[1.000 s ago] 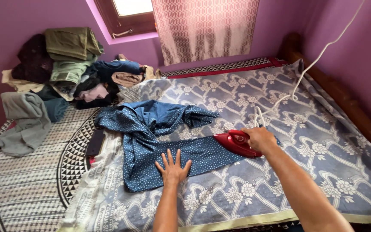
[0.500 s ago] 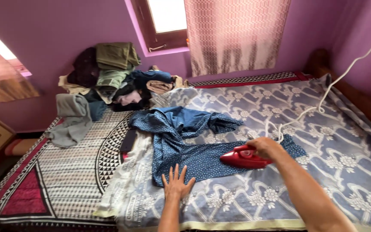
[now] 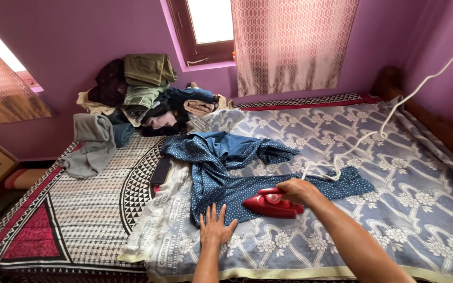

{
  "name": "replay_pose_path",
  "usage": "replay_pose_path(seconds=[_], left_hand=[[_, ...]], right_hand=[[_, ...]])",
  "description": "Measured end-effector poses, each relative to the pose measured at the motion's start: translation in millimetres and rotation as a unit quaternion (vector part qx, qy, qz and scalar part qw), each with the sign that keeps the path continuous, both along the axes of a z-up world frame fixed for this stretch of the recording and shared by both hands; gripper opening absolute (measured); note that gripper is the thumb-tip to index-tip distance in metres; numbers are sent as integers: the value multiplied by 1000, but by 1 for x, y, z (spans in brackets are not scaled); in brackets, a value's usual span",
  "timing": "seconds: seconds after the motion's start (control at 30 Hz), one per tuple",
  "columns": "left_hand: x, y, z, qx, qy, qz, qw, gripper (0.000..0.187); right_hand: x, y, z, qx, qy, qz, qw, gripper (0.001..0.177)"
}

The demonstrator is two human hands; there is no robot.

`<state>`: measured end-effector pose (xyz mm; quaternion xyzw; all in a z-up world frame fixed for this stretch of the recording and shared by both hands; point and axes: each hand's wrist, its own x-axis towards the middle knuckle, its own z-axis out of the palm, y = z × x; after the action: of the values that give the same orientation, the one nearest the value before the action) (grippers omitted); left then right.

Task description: Iron a patterned shirt on a bed and fold it neatly.

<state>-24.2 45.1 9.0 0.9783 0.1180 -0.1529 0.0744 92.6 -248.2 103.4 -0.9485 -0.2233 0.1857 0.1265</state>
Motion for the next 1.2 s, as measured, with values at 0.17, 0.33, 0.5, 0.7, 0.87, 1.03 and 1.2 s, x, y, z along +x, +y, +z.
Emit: replay_pose_path(seconds=[0.17,0.33,0.5,0.7,0.87,1.03,1.2], left_hand=[[2,-2,4,1,3,3,1000,88],[11,-24,24,25,13,11,1000,88],[45,-37,-19,-14,-81,-1,997,83],[42,-57,-23,-21,-53,-28,998,82],[47,-57,-11,-36,27,-28,999,82],[45,-57,-15,-31,20,-33,999,83],[47,-55,-19,-33,17,-33,999,83]], right_hand=[[11,-59,1,-23,-39,-48,998,33],[10,-86,-7,-52,-81,-125,988,36],[12,-82,-16,-39,-133,-176,975,38],[28,-87,-12,-33,-94,-174,980,34],[51,-90,-11,-52,-41,-142,988,40],[69,-98,-27,-56,-13,-117,991,45],[65,-97,-22,-62,-1,-95,994,47]])
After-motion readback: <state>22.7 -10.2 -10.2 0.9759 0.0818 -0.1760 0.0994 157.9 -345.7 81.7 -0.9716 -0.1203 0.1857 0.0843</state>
